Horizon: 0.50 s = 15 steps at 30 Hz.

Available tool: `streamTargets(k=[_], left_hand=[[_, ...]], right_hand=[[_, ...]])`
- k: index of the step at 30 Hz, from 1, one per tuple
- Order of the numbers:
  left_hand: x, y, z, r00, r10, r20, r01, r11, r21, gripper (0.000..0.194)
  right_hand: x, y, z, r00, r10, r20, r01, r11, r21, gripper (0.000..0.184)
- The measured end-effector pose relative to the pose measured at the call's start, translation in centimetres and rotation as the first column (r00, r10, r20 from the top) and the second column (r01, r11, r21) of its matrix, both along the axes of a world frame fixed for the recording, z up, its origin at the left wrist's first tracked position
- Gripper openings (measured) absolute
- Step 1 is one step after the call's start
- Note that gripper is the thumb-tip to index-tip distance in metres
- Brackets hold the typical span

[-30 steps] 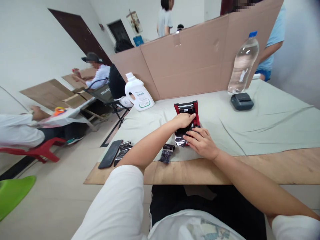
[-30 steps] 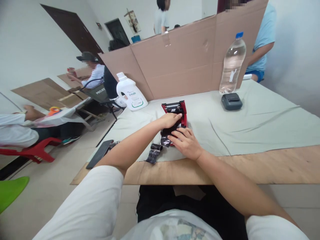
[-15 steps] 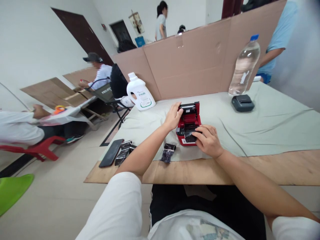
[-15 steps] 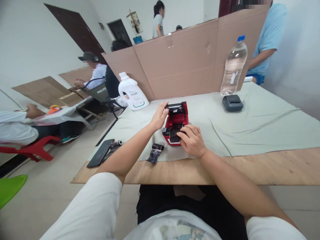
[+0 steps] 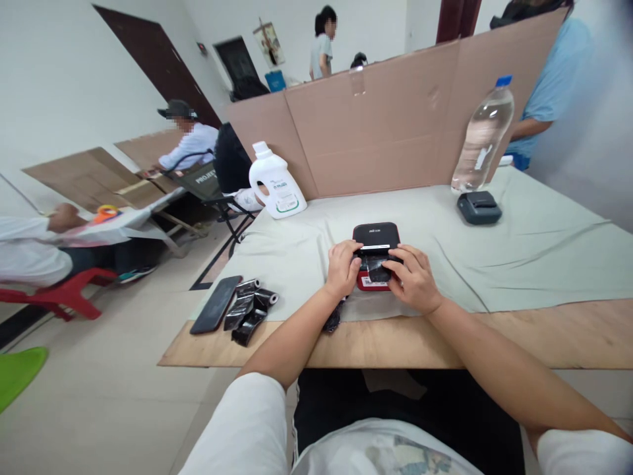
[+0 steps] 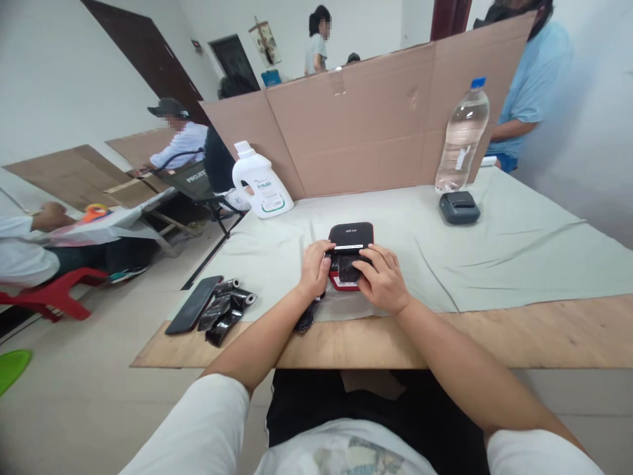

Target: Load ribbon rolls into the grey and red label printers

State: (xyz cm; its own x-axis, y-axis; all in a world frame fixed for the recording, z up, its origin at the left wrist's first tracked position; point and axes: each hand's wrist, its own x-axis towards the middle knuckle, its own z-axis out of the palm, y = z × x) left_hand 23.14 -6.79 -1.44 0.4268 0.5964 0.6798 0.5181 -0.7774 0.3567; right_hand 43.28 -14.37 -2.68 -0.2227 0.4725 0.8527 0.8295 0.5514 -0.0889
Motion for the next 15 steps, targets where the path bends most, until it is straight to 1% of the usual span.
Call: streamTargets(k=[2,5,7,10,15], left_hand=[[-0.03,-0.08,-0.22,1.000,0.006,-0.023,-0.005,1.000,0.010,0.063],[0.00,-0.23,-0.24,0.998,0.021,-0.053,-0.021,1.000,0.013,0.064],[0.08,-0.34,-0.22,0.998,0.022,-0.054,-0.021,1.000,0.013,0.063],[0.26,-0.43,-0.24,0.999,0.024,-0.031,-0.024,1.000,0.012,0.061],[0.52,-0.33,-0.25,1.000,0.013,0.012,-0.014,1.000,0.024,0.059]], right_hand=[[0.12,0.26,-0.19,1.000,0.000,-0.019,0.000,0.999,-0.033,0.037],[0.26,0.69,-0.49,1.000,-0.012,-0.029,0.009,0.996,-0.091,0.057],[0.31,0.89,-0.57,0.999,-0.028,-0.029,0.024,0.992,-0.127,0.065],[0.35,0.97,-0.43,0.998,-0.054,-0.037,0.049,0.988,-0.145,0.069],[0.45,0.90,-0.07,0.997,-0.062,-0.047,0.055,0.987,-0.153,0.065]])
